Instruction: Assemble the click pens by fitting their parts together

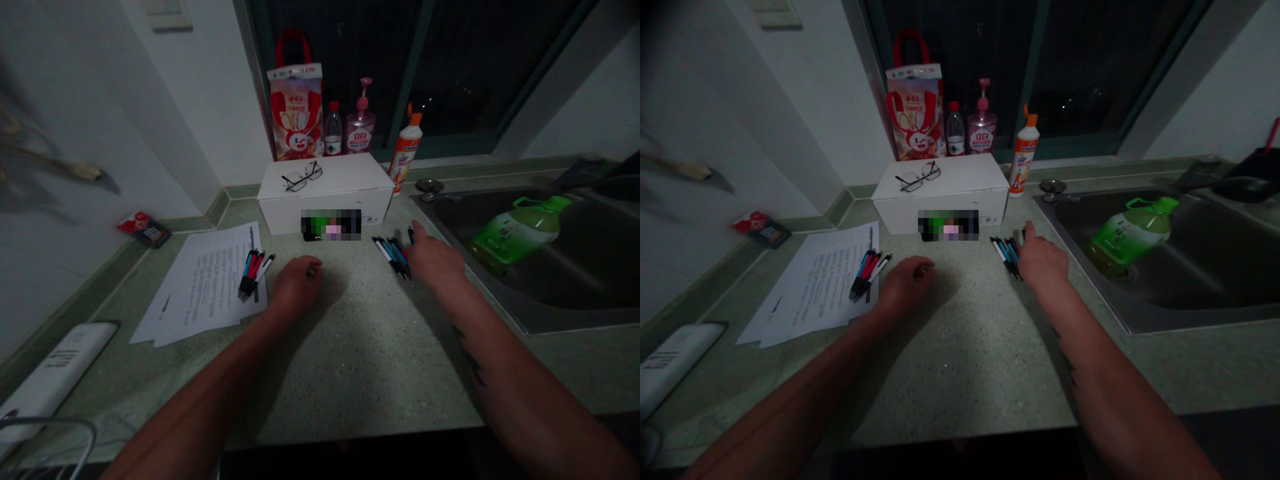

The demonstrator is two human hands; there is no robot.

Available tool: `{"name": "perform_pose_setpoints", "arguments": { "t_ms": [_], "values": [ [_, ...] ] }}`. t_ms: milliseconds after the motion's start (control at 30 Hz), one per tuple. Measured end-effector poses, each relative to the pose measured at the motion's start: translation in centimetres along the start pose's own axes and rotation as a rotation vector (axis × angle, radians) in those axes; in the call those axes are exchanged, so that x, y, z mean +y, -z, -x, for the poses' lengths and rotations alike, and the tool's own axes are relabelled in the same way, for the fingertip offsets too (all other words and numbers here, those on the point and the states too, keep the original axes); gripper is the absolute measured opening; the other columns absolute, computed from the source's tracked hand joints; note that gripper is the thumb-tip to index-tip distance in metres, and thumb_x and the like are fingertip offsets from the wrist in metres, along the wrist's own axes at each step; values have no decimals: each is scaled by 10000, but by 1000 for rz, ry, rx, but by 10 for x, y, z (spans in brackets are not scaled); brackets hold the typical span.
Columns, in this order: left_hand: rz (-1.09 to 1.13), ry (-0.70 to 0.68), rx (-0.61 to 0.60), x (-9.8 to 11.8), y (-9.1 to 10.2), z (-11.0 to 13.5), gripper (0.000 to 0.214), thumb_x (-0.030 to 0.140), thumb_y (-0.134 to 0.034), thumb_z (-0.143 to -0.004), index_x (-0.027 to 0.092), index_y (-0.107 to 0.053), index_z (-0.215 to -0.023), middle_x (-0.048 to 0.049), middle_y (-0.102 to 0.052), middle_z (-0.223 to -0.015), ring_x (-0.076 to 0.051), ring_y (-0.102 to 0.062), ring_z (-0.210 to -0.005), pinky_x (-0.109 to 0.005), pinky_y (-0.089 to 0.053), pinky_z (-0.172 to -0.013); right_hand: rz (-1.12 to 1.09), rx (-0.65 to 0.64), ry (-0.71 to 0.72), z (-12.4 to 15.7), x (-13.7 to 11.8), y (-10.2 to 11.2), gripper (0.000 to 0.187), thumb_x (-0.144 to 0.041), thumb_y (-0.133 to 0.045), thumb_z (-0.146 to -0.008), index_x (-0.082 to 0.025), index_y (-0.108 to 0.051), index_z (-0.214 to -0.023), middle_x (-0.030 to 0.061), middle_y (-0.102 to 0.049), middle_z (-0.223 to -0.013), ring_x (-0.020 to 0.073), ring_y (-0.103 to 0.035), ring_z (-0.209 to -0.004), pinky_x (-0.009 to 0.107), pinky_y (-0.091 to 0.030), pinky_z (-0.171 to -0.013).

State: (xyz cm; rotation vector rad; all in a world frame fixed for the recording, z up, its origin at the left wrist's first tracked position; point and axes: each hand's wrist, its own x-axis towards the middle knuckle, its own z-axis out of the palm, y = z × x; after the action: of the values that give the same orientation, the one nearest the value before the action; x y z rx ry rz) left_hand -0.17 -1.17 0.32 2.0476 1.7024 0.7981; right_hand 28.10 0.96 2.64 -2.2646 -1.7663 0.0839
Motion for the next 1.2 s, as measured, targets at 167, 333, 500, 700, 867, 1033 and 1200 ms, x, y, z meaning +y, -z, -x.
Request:
{"name": "perform_pose_setpoints", "arguments": {
  "t_ms": [167,333,500,700,867,1033,1200],
  "values": [
    [-189,56,94,-10,9,-6,163,241,-569,-923,198,-681,-1033,-95,-724,-985,-259,-661,-971,-384,-497,-870,170,-102,6,-3,1,-6,530,-322,-478,-976,-75,-543,-1440,283,-691,-1167,395,-690,-1001,487,-511,-779],
    [-512,101,199,-25,30,-12,247,195,-498,-921,136,-652,-1104,-166,-683,-1110,-305,-615,-1080,-412,-474,-944,156,-61,2,-4,4,-15,488,-346,-460,-964,-104,-612,-1360,256,-704,-1091,373,-689,-944,467,-509,-742],
    [-720,236,50,-32,37,-12,292,148,-430,-930,88,-636,-1128,-204,-668,-1125,-320,-628,-1042,-397,-488,-840,147,-15,41,-1,-2,-11,506,-381,-476,-962,-93,-608,-1356,256,-684,-1105,378,-669,-984,461,-507,-757],
    [-642,125,-14,-30,29,-15,281,84,-438,-910,101,-674,-1062,-187,-694,-1080,-308,-639,-1034,-394,-478,-896,74,57,207,15,-26,-4,444,-322,-486,-981,-104,-617,-1345,225,-681,-1154,357,-660,-1016,430,-512,-806],
    [-415,-72,-112,-13,9,-8,231,119,-519,-913,161,-678,-1075,-130,-697,-1074,-283,-624,-1060,-381,-474,-933,-93,55,616,33,-51,-18,340,-286,-479,-1015,-157,-681,-1256,153,-704,-1129,316,-639,-1076,437,-484,-962],
    [-275,-263,-132,0,-3,4,212,195,-569,-927,178,-666,-1115,-111,-697,-1082,-281,-618,-1050,-405,-468,-946,-155,-52,842,45,-64,-32,220,-262,-550,-999,-194,-712,-1133,112,-710,-1065,286,-635,-1047,423,-494,-938],
    [-417,-181,-128,1,11,7,158,290,-651,-886,160,-694,-965,-136,-685,-985,-329,-617,-1002,-454,-479,-877,-185,-36,809,42,-60,-32,153,-252,-591,-986,-183,-721,-1028,107,-702,-1005,276,-635,-1002,406,-497,-891]
  ]
}}
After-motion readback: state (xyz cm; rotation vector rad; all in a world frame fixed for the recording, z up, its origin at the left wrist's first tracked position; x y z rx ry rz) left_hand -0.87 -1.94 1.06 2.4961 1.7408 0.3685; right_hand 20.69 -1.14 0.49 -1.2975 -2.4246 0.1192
